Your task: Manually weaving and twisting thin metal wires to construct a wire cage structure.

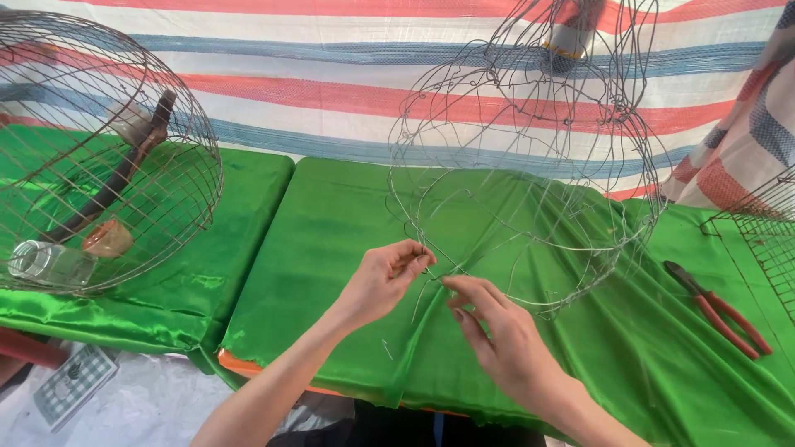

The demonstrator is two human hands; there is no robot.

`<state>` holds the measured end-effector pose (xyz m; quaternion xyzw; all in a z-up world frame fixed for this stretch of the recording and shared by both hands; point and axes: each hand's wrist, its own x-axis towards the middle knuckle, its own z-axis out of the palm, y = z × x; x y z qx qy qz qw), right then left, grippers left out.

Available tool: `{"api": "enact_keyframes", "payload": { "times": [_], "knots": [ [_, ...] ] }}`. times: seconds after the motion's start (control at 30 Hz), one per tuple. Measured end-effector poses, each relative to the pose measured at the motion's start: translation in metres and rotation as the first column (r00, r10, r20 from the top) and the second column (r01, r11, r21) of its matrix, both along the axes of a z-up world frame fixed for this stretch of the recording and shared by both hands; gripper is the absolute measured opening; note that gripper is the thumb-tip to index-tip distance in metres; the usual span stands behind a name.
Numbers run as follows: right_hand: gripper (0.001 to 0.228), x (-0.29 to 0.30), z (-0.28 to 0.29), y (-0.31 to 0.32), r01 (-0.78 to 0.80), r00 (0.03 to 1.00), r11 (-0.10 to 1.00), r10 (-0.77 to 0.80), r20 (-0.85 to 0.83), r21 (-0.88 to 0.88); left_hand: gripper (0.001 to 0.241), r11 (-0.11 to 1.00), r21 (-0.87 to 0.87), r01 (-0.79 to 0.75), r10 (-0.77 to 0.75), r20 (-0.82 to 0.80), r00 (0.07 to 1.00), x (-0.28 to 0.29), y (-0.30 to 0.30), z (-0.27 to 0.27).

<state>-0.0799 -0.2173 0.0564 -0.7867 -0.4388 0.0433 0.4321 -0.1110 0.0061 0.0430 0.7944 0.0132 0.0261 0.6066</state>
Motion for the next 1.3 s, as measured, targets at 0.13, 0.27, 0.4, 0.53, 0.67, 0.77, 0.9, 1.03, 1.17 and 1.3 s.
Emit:
{"api": "enact_keyframes", "payload": {
  "times": [0.13,0.27,0.4,0.53,0.67,0.77,0.9,1.03,1.17,1.3],
  "knots": [
    [0.048,-0.003,0.001,0.030,0.015,0.948,0.990,-0.059,-0.314,-0.141,0.014,0.998,0.053,-0.038,0.038,0.002,0.999,-0.007,-0.002,0.015],
    [0.050,-0.005,0.003,0.052,0.044,0.907,0.985,-0.109,-0.406,-0.167,0.016,0.966,0.241,-0.088,0.074,0.065,0.995,0.003,0.002,0.016],
    [0.070,-0.005,0.016,0.060,0.049,0.903,0.943,-0.183,-0.388,-0.329,0.018,0.936,0.347,-0.059,0.045,0.046,0.998,0.007,0.000,0.019],
    [0.051,0.018,-0.013,0.067,0.137,0.983,0.867,-0.177,-0.040,-0.479,0.025,0.929,0.359,-0.091,0.079,0.047,0.996,0.022,0.007,-0.002],
    [0.022,0.046,-0.061,0.075,0.276,0.959,0.840,-0.207,0.194,-0.467,0.020,0.943,0.329,-0.049,0.052,0.000,0.999,0.023,0.005,0.008],
    [0.023,0.048,-0.061,0.079,0.296,0.953,0.820,-0.219,0.209,-0.489,0.015,0.955,0.296,0.009,-0.006,-0.010,1.000,0.016,0.004,0.023],
    [0.036,0.051,-0.053,0.083,0.201,0.979,0.794,-0.186,0.086,-0.574,0.012,0.971,0.215,0.106,-0.098,-0.044,0.994,0.010,0.005,0.037],
    [0.028,0.046,-0.044,0.082,0.138,0.984,0.900,-0.174,-0.050,-0.414,0.010,0.987,0.102,0.124,-0.112,-0.114,0.987,0.018,0.011,0.033],
    [0.018,0.043,-0.028,0.081,0.093,0.801,0.986,-0.156,-0.579,-0.136,0.009,0.993,-0.016,0.121,-0.122,-0.199,0.972,0.027,0.018,0.027],
    [0.030,0.049,-0.015,0.081,0.150,0.583,0.984,-0.011,-0.812,0.094,0.010,0.993,-0.035,0.116,-0.121,-0.221,0.968,0.027,0.017,0.021]
  ]
}}
